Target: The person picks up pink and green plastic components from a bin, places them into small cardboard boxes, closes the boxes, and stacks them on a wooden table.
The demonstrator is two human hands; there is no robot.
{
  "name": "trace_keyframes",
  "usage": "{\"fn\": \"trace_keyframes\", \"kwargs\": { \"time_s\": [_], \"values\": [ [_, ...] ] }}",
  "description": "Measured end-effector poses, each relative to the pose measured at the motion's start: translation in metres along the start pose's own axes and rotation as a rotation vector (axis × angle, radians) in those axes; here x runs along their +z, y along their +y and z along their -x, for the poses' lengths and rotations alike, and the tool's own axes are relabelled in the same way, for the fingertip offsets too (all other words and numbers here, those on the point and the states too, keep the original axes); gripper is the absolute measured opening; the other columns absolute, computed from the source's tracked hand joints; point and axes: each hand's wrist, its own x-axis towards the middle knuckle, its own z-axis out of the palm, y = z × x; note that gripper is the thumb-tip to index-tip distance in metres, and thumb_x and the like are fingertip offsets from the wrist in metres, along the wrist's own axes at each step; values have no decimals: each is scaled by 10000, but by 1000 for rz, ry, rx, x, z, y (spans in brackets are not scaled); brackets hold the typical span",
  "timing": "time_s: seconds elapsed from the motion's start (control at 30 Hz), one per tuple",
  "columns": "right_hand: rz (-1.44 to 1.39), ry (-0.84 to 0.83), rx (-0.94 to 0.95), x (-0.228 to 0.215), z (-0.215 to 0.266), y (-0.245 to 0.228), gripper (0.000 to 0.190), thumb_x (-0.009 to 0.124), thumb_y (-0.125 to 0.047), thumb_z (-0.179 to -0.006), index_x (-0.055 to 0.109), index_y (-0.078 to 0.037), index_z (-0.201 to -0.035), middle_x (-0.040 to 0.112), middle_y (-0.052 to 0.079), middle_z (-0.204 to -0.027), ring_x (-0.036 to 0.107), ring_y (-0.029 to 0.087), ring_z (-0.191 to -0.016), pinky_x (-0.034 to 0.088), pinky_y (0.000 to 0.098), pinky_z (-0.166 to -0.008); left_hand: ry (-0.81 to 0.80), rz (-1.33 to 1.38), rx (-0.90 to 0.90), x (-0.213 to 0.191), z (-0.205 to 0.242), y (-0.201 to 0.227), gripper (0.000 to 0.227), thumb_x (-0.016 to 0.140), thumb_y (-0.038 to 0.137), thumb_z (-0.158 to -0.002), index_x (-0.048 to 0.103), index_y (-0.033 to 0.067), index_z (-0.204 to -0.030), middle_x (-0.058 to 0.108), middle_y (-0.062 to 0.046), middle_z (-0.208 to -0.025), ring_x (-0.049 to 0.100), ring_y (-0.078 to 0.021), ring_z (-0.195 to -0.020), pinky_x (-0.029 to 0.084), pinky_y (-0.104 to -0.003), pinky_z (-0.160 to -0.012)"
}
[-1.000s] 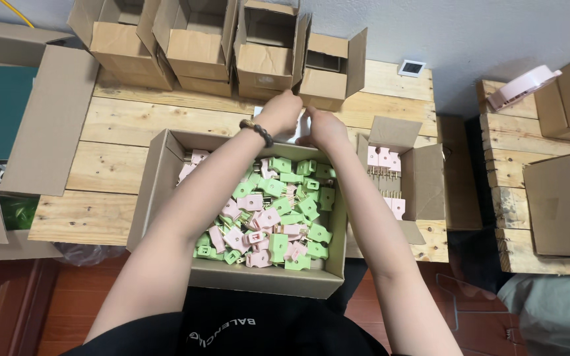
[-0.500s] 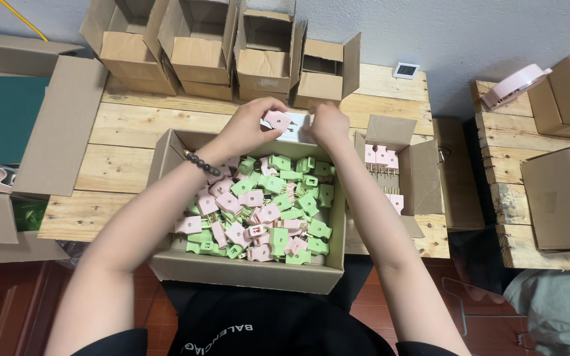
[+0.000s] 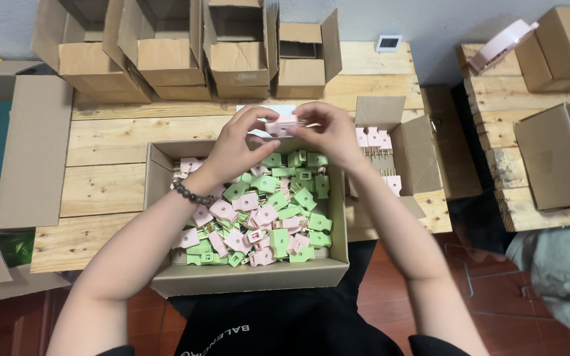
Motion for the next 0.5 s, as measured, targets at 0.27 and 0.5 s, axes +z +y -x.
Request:
{"fn": "trace_keyframes", "kwargs": {
  "time_s": [0.27, 0.5],
  "values": [
    [540, 193, -76, -146, 42, -5, 334, 896, 28, -854, 742, -20, -1146, 695, 109, -1109, 705, 248, -1059, 631, 324, -857, 63, -49, 69, -14, -2, -1, 421, 741, 42, -961, 604, 45, -1359, 553, -118, -1212, 697, -226, -1016, 627, -327, -798],
    [1427, 104, -358, -197, 61, 61, 229, 866, -174, -877, 731, -168, -1061, 679, 12, -1006, 697, 219, -948, 596, 342, -790, 141, -49, -14, -32, 0, 11, 242, 727, 92, -1010, 689, 81, -1249, 632, -56, -1076, 680, -143, -945, 587, -278, -789]
  ]
}}
